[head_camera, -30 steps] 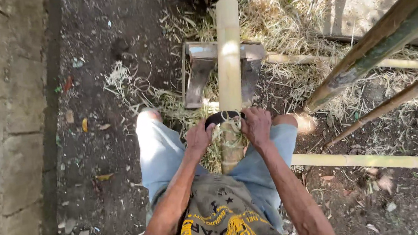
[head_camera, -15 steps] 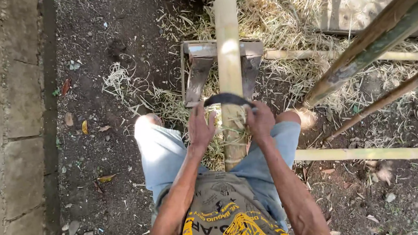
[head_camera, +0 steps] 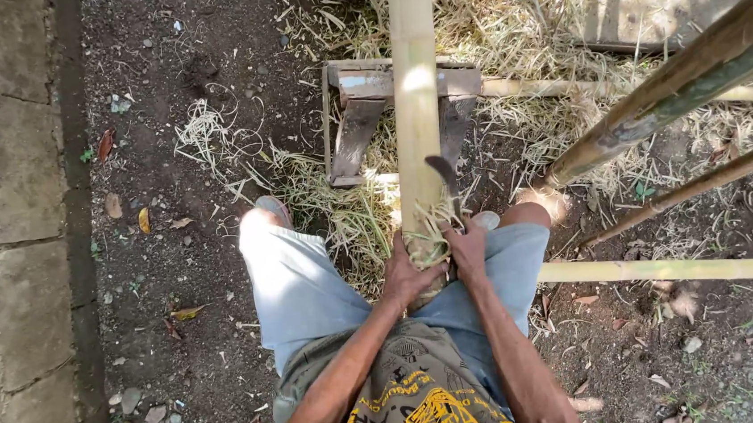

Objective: Using a drawknife-like hand tool to scrape the outer layer of a bamboo pole held on a wooden support.

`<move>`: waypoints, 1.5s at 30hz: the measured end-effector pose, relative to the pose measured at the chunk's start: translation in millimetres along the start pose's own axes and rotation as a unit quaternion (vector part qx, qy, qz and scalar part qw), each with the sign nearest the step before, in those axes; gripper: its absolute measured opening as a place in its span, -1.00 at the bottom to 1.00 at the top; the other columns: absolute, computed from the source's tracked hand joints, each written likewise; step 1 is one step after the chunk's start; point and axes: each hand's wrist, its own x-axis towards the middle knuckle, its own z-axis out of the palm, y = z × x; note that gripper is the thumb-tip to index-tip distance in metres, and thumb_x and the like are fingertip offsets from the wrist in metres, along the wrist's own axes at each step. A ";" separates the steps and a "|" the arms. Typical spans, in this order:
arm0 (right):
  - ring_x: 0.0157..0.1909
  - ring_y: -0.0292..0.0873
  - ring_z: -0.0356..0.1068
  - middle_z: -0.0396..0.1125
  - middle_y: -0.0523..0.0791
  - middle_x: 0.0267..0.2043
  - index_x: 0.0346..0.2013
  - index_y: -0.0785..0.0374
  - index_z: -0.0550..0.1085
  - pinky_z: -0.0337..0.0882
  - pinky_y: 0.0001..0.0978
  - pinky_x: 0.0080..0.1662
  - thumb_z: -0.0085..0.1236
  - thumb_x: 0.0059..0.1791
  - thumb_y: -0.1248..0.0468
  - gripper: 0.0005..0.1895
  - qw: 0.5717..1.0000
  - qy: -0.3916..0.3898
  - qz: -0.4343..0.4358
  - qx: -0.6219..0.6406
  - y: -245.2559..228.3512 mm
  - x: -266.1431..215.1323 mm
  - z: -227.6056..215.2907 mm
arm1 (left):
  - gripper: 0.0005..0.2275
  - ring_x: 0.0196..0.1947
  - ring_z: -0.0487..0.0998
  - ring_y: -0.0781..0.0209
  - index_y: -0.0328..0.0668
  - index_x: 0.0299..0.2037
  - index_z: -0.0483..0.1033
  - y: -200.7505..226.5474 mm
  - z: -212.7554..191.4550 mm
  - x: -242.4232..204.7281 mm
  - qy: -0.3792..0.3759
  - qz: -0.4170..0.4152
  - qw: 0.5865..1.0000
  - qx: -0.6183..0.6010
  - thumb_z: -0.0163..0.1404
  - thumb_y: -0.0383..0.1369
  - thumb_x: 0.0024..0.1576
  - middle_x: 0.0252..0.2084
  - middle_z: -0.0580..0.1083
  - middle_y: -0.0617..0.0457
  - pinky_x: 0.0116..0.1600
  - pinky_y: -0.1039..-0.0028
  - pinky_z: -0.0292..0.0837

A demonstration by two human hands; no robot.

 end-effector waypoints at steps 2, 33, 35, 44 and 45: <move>-0.33 -0.32 0.36 0.47 -0.13 -0.32 -0.06 0.43 0.56 0.37 -0.44 -0.28 0.29 -0.06 0.17 -0.59 0.999 -0.004 0.002 -0.034 2.9 -1.3 1.2 | 0.07 0.10 0.56 -0.10 -0.21 0.40 -0.02 -19.9 -2.0 -0.1 -0.018 0.007 1.000 -0.010 0.39 -0.10 -0.31 0.16 0.45 -0.19 0.23 0.29 0.48; -0.58 -0.33 0.08 0.21 -0.17 -0.67 -0.58 0.38 0.38 0.10 -0.40 -0.49 0.34 -0.03 0.20 -0.60 0.962 0.119 -0.140 -0.201 -83.7 119.8 40.0 | -0.07 0.14 0.45 -0.05 -0.26 0.32 0.13 82.2 -24.2 94.2 0.118 0.048 0.990 -0.055 0.39 -0.10 -0.24 0.12 0.37 -0.19 0.20 0.13 0.46; -0.57 -0.37 0.11 0.22 -0.21 -0.64 -0.54 0.34 0.41 0.09 -0.44 -0.50 0.30 0.01 0.22 -0.66 0.977 0.095 -0.147 -0.120 -98.0 102.8 31.0 | -0.04 0.18 0.37 -0.07 -0.25 0.34 0.10 108.2 -36.3 99.1 0.138 0.071 0.988 -0.011 0.40 -0.16 -0.27 0.13 0.31 -0.20 0.23 0.12 0.41; -0.61 -0.38 0.25 0.32 -0.22 -0.56 -0.30 0.33 0.49 0.22 -0.51 -0.54 0.29 -0.02 0.28 -0.83 0.987 0.098 -0.022 0.122 -107.9 31.4 -18.2 | -0.57 0.18 0.34 -0.12 -0.17 -0.06 0.42 98.3 -14.5 198.2 0.276 0.385 0.821 0.319 0.29 -0.46 -0.13 0.08 0.32 -0.17 0.27 0.16 0.38; -0.60 -0.38 0.22 0.32 -0.20 -0.56 -0.29 0.34 0.52 0.18 -0.51 -0.54 0.29 0.01 0.26 -0.82 0.989 0.094 -0.039 0.107 -104.7 25.5 -20.5 | -0.67 0.12 0.38 -0.08 -0.10 -0.12 0.49 98.4 -15.3 193.5 0.211 0.390 0.837 0.322 0.27 -0.45 -0.09 0.03 0.34 -0.15 0.21 0.22 0.44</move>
